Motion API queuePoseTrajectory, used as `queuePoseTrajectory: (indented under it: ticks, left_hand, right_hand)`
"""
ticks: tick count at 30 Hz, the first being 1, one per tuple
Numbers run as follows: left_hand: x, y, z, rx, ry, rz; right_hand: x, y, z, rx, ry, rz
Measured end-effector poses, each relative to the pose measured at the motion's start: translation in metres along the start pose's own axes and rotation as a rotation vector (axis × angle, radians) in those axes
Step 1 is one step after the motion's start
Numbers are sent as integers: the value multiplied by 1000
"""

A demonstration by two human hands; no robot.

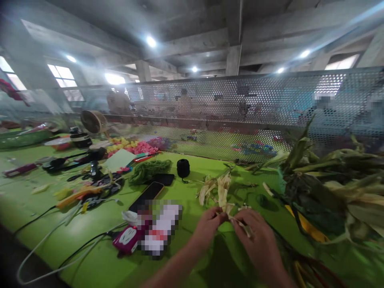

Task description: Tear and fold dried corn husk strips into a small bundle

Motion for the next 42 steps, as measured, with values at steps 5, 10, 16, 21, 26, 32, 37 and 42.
queuePoseTrajectory:
  ticks: [5,10,16,21,26,32,37,42]
  left_hand:
    - [-3,-1,0,147,-64,-35]
    - [-9,-3,7,457,-128,-83]
    - [-15,-8,21,519,-160,-126]
    - [-19,-10,28,531,-178,-154]
    - [-14,-7,19,414,-91,-154]
    - [-8,-3,13,84,-157,-223]
    - [-6,0,11,17,-134,-163]
    - [-6,0,14,26,-107,-227]
  right_hand:
    - [-4,-5,-2,-125,258,-125]
    - [3,-1,-4,-6,58,-175]
    - [4,-3,2,116,-110,-182]
    - [5,-4,4,154,-210,-187]
    - [10,0,7,194,-105,-128]
    - [10,3,6,278,-257,-83]
    - [13,6,2,327,-373,-114]
    - [17,7,0,420,-451,-191]
Point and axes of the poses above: each hand's wrist, its own x-axis towards the middle knuckle, its own y-axis out of the back of the hand, z = x × y, the point moved 2 cm from there along x, towards the middle knuckle, and after that the axes turned 3 degrees about -z, right-handed, at the moved point
